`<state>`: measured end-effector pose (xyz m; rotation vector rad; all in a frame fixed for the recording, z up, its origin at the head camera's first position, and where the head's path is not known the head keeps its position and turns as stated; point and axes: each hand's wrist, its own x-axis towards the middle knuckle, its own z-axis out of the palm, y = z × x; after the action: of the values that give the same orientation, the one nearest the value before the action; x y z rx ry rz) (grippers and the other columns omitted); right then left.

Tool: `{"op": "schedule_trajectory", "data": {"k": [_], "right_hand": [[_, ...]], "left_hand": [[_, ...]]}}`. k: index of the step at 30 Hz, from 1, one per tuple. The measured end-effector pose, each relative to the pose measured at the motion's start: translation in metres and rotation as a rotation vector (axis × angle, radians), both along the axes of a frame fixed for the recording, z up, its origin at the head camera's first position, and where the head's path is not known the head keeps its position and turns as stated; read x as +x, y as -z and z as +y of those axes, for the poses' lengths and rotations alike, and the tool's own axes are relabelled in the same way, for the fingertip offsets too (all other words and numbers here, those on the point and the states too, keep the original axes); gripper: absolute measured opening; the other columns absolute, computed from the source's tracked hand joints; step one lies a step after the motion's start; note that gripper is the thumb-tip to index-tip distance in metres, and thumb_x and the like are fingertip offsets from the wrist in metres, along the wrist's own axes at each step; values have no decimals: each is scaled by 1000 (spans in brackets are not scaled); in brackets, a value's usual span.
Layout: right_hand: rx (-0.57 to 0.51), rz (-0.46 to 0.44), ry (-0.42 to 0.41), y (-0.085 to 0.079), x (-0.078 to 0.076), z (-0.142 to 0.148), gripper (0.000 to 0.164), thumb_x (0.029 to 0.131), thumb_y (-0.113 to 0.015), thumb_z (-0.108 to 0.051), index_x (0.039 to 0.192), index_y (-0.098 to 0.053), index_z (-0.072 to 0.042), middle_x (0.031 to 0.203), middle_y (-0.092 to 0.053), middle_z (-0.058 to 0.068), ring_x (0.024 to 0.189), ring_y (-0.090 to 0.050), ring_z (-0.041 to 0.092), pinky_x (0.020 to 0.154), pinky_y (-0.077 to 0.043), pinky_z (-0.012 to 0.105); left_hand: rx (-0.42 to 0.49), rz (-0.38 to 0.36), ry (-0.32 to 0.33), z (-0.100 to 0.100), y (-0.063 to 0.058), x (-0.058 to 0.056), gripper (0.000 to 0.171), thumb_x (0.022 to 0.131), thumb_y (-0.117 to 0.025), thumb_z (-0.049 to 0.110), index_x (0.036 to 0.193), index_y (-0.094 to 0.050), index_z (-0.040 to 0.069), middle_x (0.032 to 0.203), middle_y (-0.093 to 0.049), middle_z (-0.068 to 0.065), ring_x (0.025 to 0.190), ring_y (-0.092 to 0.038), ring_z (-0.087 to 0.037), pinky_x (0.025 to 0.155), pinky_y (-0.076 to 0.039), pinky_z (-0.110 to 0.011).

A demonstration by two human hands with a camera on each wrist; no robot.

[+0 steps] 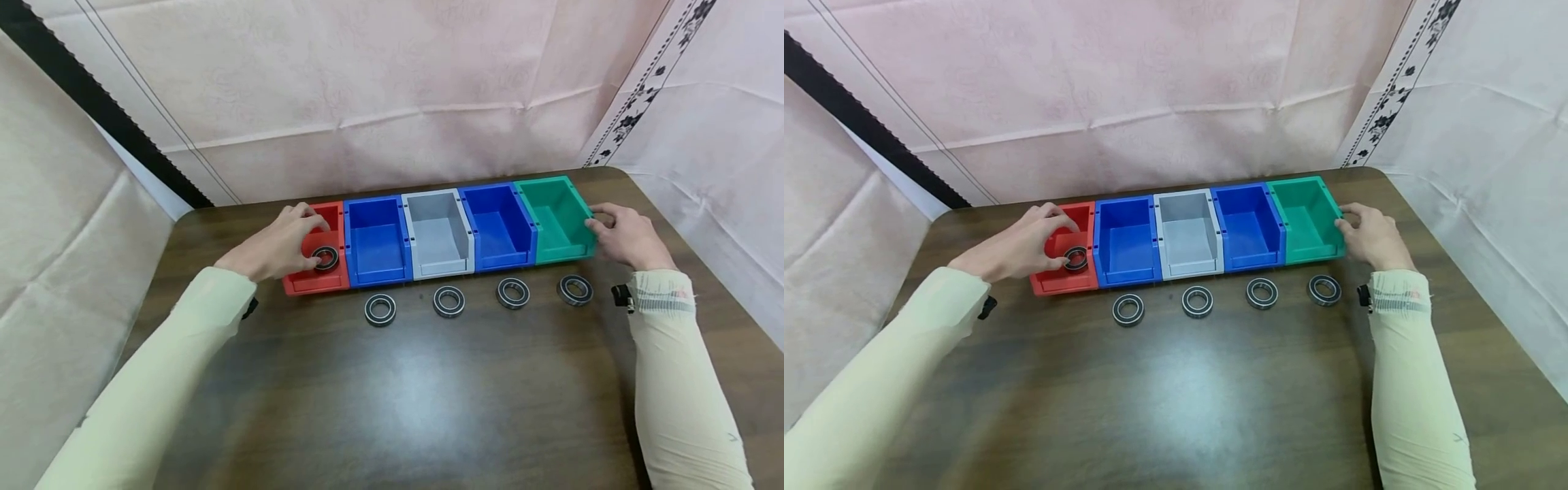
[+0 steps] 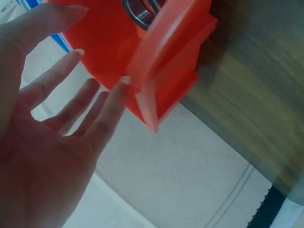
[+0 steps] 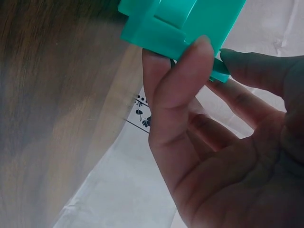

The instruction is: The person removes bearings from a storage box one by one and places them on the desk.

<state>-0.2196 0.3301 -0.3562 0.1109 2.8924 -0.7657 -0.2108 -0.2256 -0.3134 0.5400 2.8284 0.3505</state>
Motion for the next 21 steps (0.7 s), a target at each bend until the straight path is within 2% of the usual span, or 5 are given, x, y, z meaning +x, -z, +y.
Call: {"op": "schedule_trajectory", "data": {"k": [6,10,15,21], "right_hand": [[12,-3,-7,-1,1,3,62,109,-41,-39,157,-33,-1,125,-59,38,70,-72,24,62,-54,38],[12,-13,-7,0,2,3,62,109,-40,-39,157,-32,0,128,-58,38,70,-73,24,60,-52,34],[10,-17,1,1,0,1,61,110,-39,-38,157,-31,0,130,-57,38,69,-73,24,58,-52,31],[4,-20,12,2,-2,0,61,110,-40,-38,158,-31,-2,130,-57,37,70,-73,24,59,-53,33]], "left_hand": [[-56,-86,47,13,2,-9,59,91,-75,18,145,-53,7,145,-48,-20,131,-46,-36,104,-54,-56],[-107,-162,38,18,7,-13,67,91,-75,16,151,-46,7,146,-46,-22,130,-47,-37,103,-55,-57],[-130,-192,13,22,11,-16,75,89,-77,15,155,-41,6,144,-47,-21,128,-49,-36,101,-56,-56],[-130,-189,7,21,18,-19,77,87,-78,9,154,-42,3,142,-48,-22,129,-48,-37,100,-58,-53]]}}
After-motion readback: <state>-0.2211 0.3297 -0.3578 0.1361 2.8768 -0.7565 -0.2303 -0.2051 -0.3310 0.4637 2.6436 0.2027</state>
